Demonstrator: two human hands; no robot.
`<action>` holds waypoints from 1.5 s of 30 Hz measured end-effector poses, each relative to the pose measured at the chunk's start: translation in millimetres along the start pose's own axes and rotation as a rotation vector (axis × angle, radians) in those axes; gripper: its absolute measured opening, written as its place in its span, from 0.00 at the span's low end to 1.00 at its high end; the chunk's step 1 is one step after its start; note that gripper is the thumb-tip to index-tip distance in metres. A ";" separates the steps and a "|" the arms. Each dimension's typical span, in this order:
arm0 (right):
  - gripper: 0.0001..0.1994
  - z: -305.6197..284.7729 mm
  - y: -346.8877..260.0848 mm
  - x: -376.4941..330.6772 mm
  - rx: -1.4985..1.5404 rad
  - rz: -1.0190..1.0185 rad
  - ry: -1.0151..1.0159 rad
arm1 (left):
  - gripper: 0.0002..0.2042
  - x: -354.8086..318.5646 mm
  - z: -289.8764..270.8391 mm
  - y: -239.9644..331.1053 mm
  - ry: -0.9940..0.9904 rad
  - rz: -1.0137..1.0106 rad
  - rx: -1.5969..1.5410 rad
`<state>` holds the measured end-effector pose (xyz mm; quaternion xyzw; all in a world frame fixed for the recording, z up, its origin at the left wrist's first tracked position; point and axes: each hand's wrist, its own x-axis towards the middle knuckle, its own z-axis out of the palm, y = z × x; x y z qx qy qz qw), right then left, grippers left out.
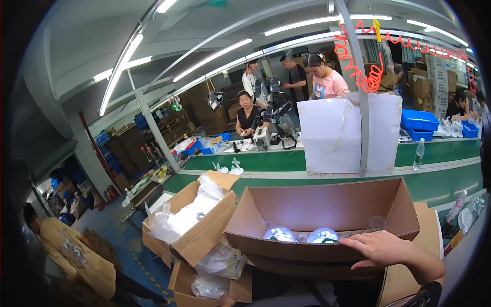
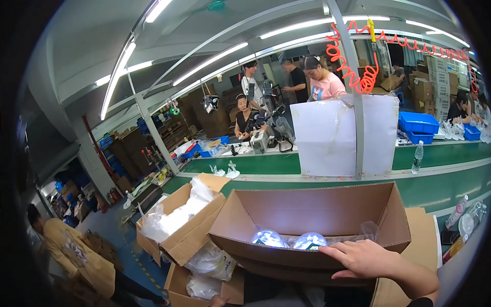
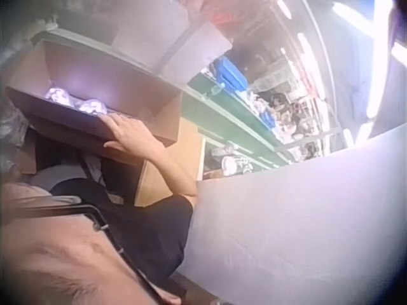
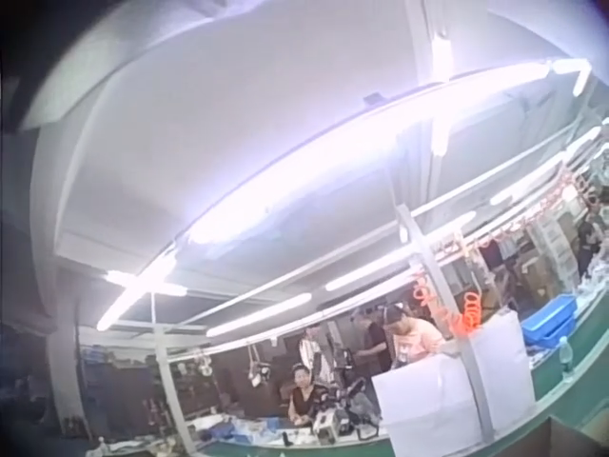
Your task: Packing decorative lamps into a cardboard box on a factory assembly line.
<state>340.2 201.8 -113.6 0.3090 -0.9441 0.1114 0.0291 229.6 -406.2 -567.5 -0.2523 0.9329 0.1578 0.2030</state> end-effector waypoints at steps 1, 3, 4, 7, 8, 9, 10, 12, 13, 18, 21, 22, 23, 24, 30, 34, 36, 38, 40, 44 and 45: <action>0.36 -1.6 0.6 3.3 -0.005 -0.007 -0.003 | 0.44 -8.4 6.6 -5.9 0.000 -0.003 -0.008; 0.35 0.0 -2.4 -2.6 -0.007 0.033 0.023 | 0.44 -5.7 10.0 0.6 -0.005 0.088 0.018; 0.35 0.7 -3.9 -5.9 -0.011 0.046 0.025 | 0.44 -2.7 6.1 4.9 -0.008 0.101 0.022; 0.37 -0.3 -4.4 -8.0 -0.004 0.089 0.001 | 0.39 -1.0 3.9 -35.0 0.117 0.172 -0.008; 0.36 -4.0 -7.0 -6.6 -0.002 0.094 -0.006 | 0.36 -5.3 2.3 -46.4 0.101 0.228 0.050; 0.35 -6.6 -8.1 -5.8 -0.001 0.103 -0.012 | 0.32 -7.9 1.4 -55.6 0.085 0.287 0.107; 0.35 -6.3 -7.3 -5.8 0.002 0.099 -0.020 | 0.32 -12.6 0.5 -67.2 0.079 0.280 0.106; 0.35 -3.4 -2.6 -2.5 -0.018 0.118 -0.032 | 0.19 -24.6 4.0 -92.8 0.446 0.566 0.258; 0.35 -2.5 5.5 16.1 0.004 0.049 -0.077 | 0.19 -56.2 7.4 -116.4 0.426 0.483 0.245; 0.38 0.9 -7.5 -4.5 -0.053 0.096 0.125 | 0.25 -62.8 -17.0 -124.5 0.112 0.142 0.413; 0.41 5.8 -9.2 1.8 -0.049 0.156 0.129 | 0.24 -76.5 -14.4 -109.4 0.113 0.103 0.435; 0.41 6.0 -8.5 10.0 -0.041 0.136 0.114 | 0.24 -77.6 -21.0 -107.6 0.102 0.081 0.428; 0.42 7.1 -8.8 14.3 -0.035 0.146 0.109 | 0.23 -82.9 -21.1 -109.4 0.111 0.082 0.401; 0.42 7.9 -9.4 13.0 -0.030 0.167 0.098 | 0.22 -89.7 -18.1 -109.4 0.113 0.091 0.377; 0.45 8.3 -7.8 12.2 -0.039 0.211 0.078 | 0.27 -84.8 -29.3 -91.2 0.132 0.076 0.226; 0.45 9.5 -8.0 16.6 -0.032 0.224 0.076 | 0.23 -76.4 -23.9 -84.3 0.118 0.066 0.270; 0.45 7.5 -11.6 11.9 -0.039 0.271 0.059 | 0.25 -65.9 -22.3 -67.2 0.066 0.088 0.328; 0.44 6.4 -10.5 3.4 -0.025 0.267 0.071 | 0.29 -45.7 -19.2 -50.4 0.039 0.112 0.352; 0.42 -11.1 -13.7 8.3 0.012 0.206 0.053 | 0.29 -30.1 3.8 -85.2 0.148 0.228 0.292; 0.37 -19.0 -4.9 27.4 0.058 0.145 -0.216 | 0.36 -11.2 37.6 -121.9 0.100 0.150 0.316; 0.35 -19.7 -9.9 32.2 0.064 0.155 -0.243 | 0.33 -6.4 48.9 -105.7 0.102 0.125 0.333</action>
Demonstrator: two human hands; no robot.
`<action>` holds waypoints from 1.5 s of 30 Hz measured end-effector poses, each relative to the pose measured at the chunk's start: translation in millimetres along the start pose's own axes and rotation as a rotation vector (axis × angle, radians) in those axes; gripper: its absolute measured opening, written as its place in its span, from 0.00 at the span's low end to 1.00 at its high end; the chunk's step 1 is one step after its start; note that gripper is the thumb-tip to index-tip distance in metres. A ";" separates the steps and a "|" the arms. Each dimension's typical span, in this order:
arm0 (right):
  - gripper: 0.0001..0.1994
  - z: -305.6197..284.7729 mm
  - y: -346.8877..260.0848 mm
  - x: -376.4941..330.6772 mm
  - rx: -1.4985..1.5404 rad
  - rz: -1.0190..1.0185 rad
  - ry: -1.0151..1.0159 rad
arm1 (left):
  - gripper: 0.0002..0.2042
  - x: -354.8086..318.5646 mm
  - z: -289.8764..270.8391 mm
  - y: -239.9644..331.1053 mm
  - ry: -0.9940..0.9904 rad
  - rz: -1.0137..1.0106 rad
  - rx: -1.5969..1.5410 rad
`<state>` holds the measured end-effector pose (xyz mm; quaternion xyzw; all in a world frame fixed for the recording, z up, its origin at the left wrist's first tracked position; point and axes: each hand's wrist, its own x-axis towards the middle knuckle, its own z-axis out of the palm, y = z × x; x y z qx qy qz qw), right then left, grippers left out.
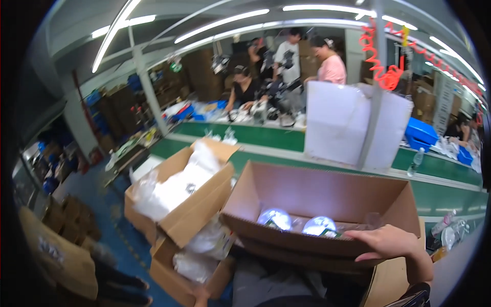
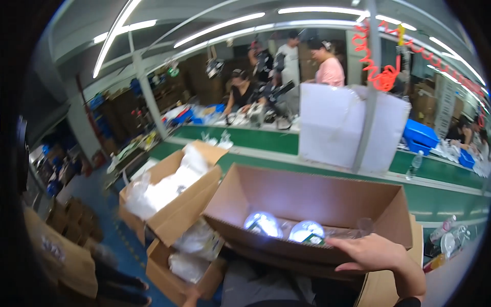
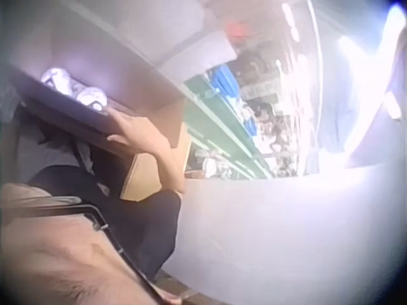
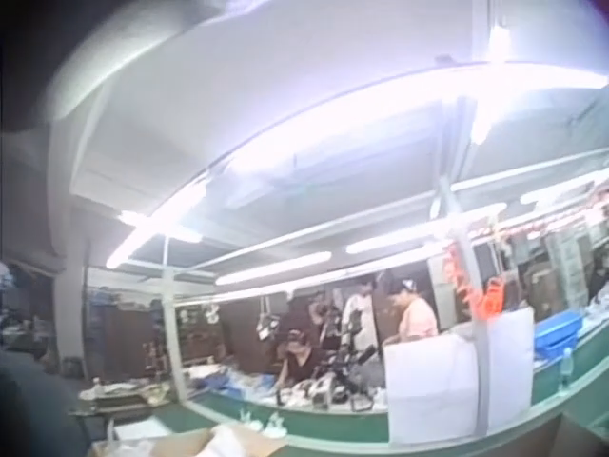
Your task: Packing decorative lamps into a cardboard box on a factory assembly line.
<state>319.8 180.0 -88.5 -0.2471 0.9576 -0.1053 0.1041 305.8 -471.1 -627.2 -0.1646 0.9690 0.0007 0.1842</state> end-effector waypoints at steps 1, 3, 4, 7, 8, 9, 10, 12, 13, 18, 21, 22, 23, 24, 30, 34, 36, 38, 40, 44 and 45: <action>0.35 4.9 -0.5 2.7 -0.013 0.050 0.031 | 0.31 3.2 3.0 14.0 -0.005 -0.032 0.023; 0.31 17.3 4.3 11.6 -0.013 -0.051 0.100 | 0.19 15.8 -1.7 19.5 0.110 0.075 -0.142; 0.31 20.7 10.4 16.7 -0.019 -0.032 0.120 | 0.21 21.5 -1.5 20.7 0.067 0.059 -0.092; 0.28 28.4 17.3 19.3 0.029 -0.056 0.050 | 0.19 32.9 9.7 19.3 0.093 0.043 -0.036; 0.26 23.9 19.5 24.5 0.035 -0.085 0.059 | 0.15 26.5 17.7 17.7 0.145 -0.004 -0.051; 0.25 21.4 23.5 29.9 0.045 -0.111 0.066 | 0.15 24.9 22.6 15.0 0.140 -0.021 -0.057; 0.23 25.9 27.6 30.6 0.103 -0.111 -0.019 | 0.15 36.3 20.4 22.7 0.146 -0.015 -0.067; 0.21 26.2 25.2 33.4 0.159 -0.082 -0.062 | 0.15 53.7 17.1 37.1 0.151 -0.008 -0.083; 0.20 33.3 21.8 26.8 0.148 -0.075 -0.027 | 0.15 60.0 13.0 47.3 0.169 0.002 -0.100; 0.19 26.6 31.0 34.7 0.203 -0.136 -0.031 | 0.16 82.3 -0.4 71.8 0.171 0.020 -0.109; 0.20 23.7 36.1 38.2 0.235 -0.152 -0.053 | 0.16 88.6 -10.0 87.4 0.174 0.028 -0.127; 0.20 26.0 39.1 39.1 0.255 -0.156 -0.061 | 0.16 88.7 -11.8 90.8 0.175 0.027 -0.134; 0.20 26.8 42.5 41.0 0.273 -0.163 -0.068 | 0.16 90.1 -14.8 94.8 0.180 0.024 -0.143; 0.20 25.4 44.6 41.8 0.267 -0.168 -0.067 | 0.16 91.5 -18.2 98.2 0.186 0.020 -0.151; 0.21 19.5 42.3 43.6 0.296 -0.126 -0.172 | 0.17 92.9 -36.7 94.0 0.211 0.002 -0.168; 0.21 26.6 37.7 38.3 0.277 -0.098 -0.173 | 0.17 86.9 -45.1 70.2 0.214 -0.004 -0.151; 0.21 26.3 37.4 37.2 0.267 -0.111 -0.166 | 0.17 80.9 -49.7 49.3 0.214 -0.017 -0.140; 0.20 24.4 35.4 35.4 0.267 -0.121 -0.088 | 0.17 75.3 -59.6 26.0 0.213 -0.027 -0.125; 0.21 29.1 39.9 34.2 0.306 -0.077 -0.117 | 0.17 67.8 -62.0 -7.2 0.210 -0.044 -0.115; 0.26 18.4 35.0 38.6 0.510 0.128 -0.209 | 0.18 61.3 -50.4 -36.9 0.197 -0.063 -0.142; 0.26 27.5 37.7 38.9 0.541 0.128 -0.165 | 0.18 59.7 -47.5 -49.4 0.193 -0.066 -0.145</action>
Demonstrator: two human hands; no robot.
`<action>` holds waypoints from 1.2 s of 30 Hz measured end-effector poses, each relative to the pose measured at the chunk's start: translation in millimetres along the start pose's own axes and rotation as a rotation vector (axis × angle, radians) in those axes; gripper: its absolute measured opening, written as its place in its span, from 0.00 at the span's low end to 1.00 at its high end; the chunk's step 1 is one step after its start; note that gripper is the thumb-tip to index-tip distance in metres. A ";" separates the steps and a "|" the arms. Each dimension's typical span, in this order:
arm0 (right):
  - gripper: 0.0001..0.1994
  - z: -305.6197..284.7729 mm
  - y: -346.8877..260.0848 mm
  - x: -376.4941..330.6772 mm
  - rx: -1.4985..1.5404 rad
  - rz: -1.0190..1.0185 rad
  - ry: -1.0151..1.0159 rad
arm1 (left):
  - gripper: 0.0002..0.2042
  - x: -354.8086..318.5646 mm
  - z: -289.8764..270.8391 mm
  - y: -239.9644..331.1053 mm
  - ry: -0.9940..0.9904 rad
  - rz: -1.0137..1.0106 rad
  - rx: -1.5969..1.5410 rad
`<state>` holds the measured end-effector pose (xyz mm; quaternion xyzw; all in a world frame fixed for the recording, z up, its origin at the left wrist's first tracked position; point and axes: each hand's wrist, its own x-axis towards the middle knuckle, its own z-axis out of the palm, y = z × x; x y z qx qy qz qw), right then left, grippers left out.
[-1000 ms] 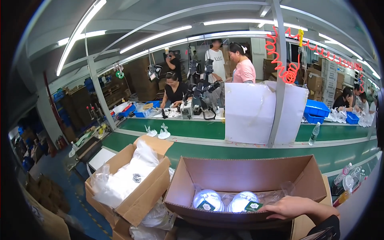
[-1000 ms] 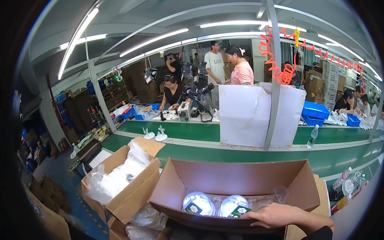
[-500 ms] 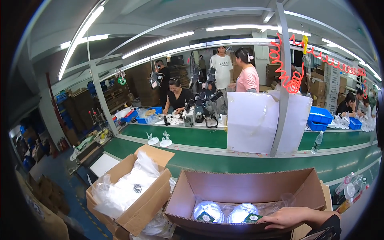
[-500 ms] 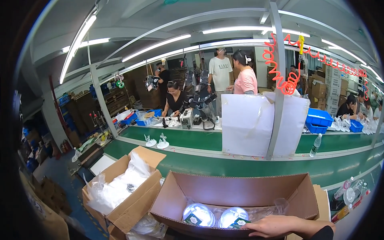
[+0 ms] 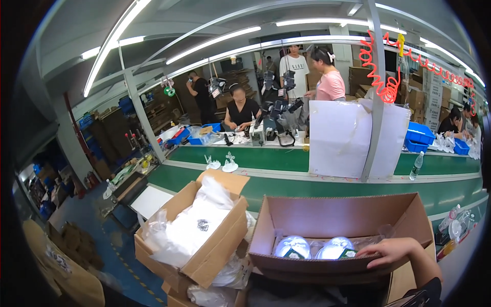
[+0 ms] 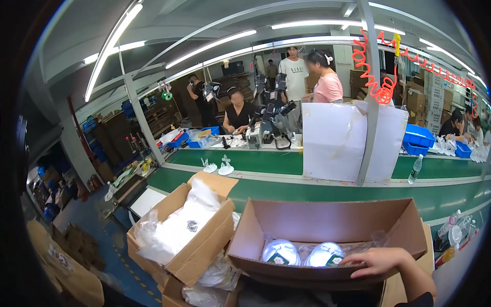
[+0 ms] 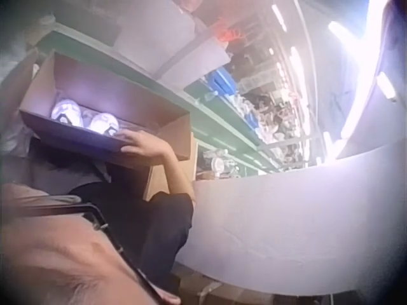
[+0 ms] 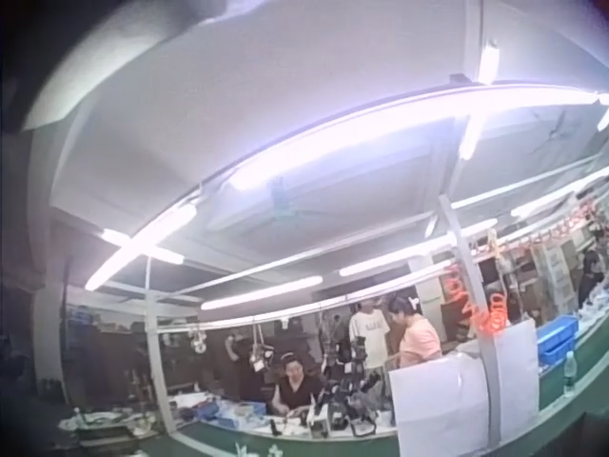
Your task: Packing decorative lamps into a cardboard box on a factory assembly line.
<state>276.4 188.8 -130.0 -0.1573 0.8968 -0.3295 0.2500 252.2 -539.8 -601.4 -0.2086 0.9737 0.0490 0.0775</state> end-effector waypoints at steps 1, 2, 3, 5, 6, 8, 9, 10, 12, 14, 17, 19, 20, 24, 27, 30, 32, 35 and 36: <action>0.27 -4.8 -7.7 1.5 -0.010 0.069 -0.029 | 0.18 -0.7 1.1 -12.0 -0.003 -0.003 -0.004; 0.25 -4.9 -9.2 2.1 -0.052 0.063 0.004 | 0.18 -0.5 3.5 -21.4 -0.005 -0.007 -0.011; 0.24 -5.2 -11.3 2.4 -0.118 0.096 0.008 | 0.18 0.1 5.9 -30.0 -0.007 -0.010 -0.018; 0.24 -2.8 -15.5 2.1 -0.190 0.137 0.010 | 0.18 1.0 12.3 -40.3 -0.014 -0.010 -0.036; 0.24 -0.4 -17.0 1.2 -0.203 0.130 0.049 | 0.18 1.2 15.9 -42.1 -0.018 -0.007 -0.046; 0.24 4.2 -21.4 -1.5 -0.213 0.128 0.091 | 0.19 2.2 18.4 -48.6 -0.024 0.001 -0.058; 0.26 5.6 -24.2 -3.5 -0.068 0.063 0.202 | 0.19 3.2 17.3 -53.5 -0.025 0.006 -0.060; 0.27 7.1 -28.1 -6.2 0.078 -0.004 0.315 | 0.19 4.8 15.0 -57.8 -0.024 0.012 -0.061; 0.21 19.5 -51.8 -5.9 -0.299 -0.317 0.562 | 0.19 7.1 6.1 -61.5 -0.015 0.015 -0.064; 0.17 63.3 -91.3 5.7 0.009 -0.555 0.483 | 0.19 5.9 2.4 -68.3 -0.003 0.010 -0.069; 0.16 151.1 -89.7 48.5 0.243 -0.458 -0.011 | 0.20 22.1 -10.0 -60.5 0.026 0.043 -0.085; 0.25 220.6 -34.3 87.9 -0.073 -0.169 -0.033 | 0.20 40.8 -20.7 -40.7 0.043 0.089 -0.106; 0.29 257.6 18.4 105.4 -0.111 -0.053 0.061 | 0.20 47.5 -27.5 -30.0 0.050 0.111 -0.116; 0.40 292.8 71.6 151.9 -0.179 0.272 0.355 | 0.20 60.1 -43.7 -13.1 0.087 0.140 -0.142; 0.46 286.4 63.2 170.7 -0.106 0.281 0.214 | 0.21 62.4 -40.9 -17.1 0.101 0.142 -0.157; 0.49 277.9 71.2 187.1 -0.023 0.279 0.069 | 0.21 63.4 -42.0 -6.2 0.103 0.160 -0.178; 0.50 270.4 88.4 202.7 0.176 0.266 0.050 | 0.21 60.5 -44.6 3.7 0.100 0.174 -0.191; 0.54 272.4 87.7 204.7 0.233 0.339 -0.066 | 0.22 56.8 -47.2 3.2 0.104 0.177 -0.203; 0.55 275.9 77.3 200.1 0.239 0.432 -0.143 | 0.22 55.7 -45.9 1.1 0.107 0.174 -0.206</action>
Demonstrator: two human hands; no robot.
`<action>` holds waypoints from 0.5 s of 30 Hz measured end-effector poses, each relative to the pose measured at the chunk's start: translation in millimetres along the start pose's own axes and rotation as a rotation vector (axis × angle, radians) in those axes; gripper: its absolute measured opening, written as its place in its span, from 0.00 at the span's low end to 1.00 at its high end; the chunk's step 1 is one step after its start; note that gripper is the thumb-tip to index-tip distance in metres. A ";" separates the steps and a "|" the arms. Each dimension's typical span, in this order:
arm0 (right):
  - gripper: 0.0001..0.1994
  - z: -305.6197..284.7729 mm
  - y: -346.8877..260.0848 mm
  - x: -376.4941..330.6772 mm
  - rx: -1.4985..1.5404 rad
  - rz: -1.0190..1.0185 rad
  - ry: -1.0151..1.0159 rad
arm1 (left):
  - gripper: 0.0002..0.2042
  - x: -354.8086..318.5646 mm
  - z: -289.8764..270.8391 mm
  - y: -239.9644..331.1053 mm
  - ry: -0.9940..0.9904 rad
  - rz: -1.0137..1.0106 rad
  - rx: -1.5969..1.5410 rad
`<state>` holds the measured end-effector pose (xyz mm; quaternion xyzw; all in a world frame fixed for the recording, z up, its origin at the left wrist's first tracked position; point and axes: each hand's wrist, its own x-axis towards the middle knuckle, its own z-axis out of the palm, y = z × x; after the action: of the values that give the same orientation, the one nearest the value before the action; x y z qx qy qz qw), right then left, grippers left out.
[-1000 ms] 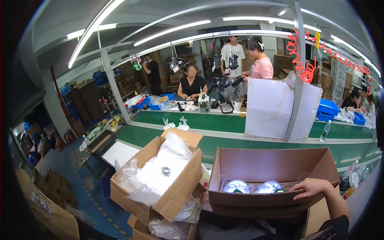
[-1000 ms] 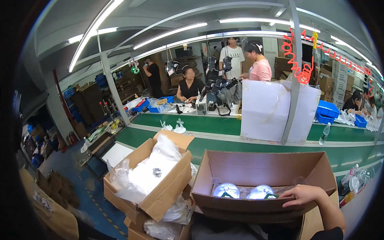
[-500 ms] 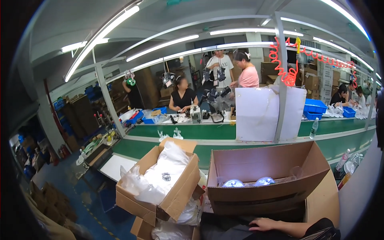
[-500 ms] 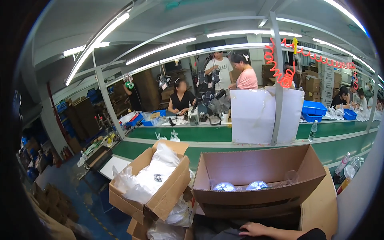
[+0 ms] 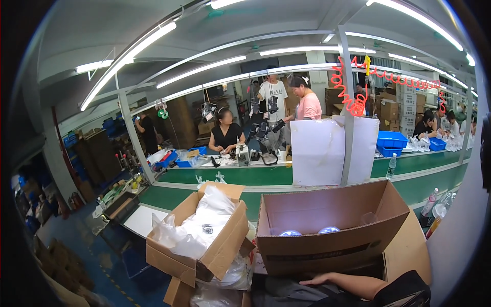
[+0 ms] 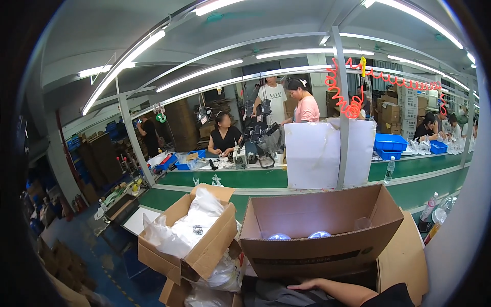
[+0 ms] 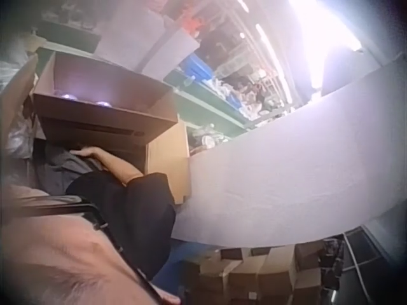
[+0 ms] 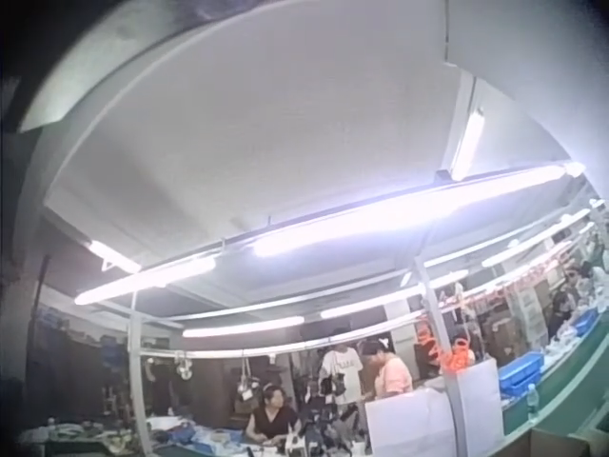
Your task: Packing decorative lamps into a cardboard box on a factory assembly line.
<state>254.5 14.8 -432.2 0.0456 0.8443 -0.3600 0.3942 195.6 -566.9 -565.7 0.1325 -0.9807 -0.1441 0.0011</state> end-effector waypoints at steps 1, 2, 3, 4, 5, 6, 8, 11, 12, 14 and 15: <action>0.60 2.2 -6.8 -9.9 0.082 -0.041 0.053 | 0.22 -1.4 0.6 -1.9 0.004 -0.002 -0.003; 0.60 3.5 -15.0 -22.7 0.081 -0.039 0.057 | 0.22 -0.6 -0.4 2.9 0.005 0.000 -0.009; 0.62 4.0 -26.5 -34.0 -0.030 -0.170 0.141 | 0.22 -1.2 -0.7 0.7 0.012 -0.007 -0.014; 0.63 4.0 -33.3 -38.2 -0.140 -0.301 0.224 | 0.22 -1.9 -1.0 -1.3 0.017 -0.013 -0.018; 0.62 8.0 -26.5 -32.3 -0.141 -0.266 0.273 | 0.22 1.3 -3.8 6.0 0.011 0.006 -0.020; 0.62 8.6 -23.3 -27.2 -0.134 -0.264 0.275 | 0.23 1.4 -4.6 5.4 0.010 0.012 -0.019; 0.58 7.0 -21.9 -21.3 -0.279 -0.259 0.220 | 0.23 4.2 -6.1 4.5 0.009 0.019 -0.019; 0.49 -3.8 -19.6 -30.2 -0.242 -0.236 0.095 | 0.23 12.9 -7.8 6.5 0.020 0.021 -0.030; 0.49 -1.4 -20.6 -35.7 -0.249 -0.240 0.102 | 0.23 16.4 -8.6 8.8 0.030 0.021 -0.039; 0.42 6.3 -18.8 -47.1 -0.356 -0.299 0.133 | 0.24 27.4 -11.9 24.1 0.038 0.030 -0.056; 0.39 8.6 -11.8 -49.0 -0.395 -0.399 0.167 | 0.24 31.4 -13.6 25.1 0.041 0.028 -0.059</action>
<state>289.2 10.7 -395.0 -0.1695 0.9199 -0.2539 0.2461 159.4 -555.8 -546.7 0.1214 -0.9775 -0.1703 0.0272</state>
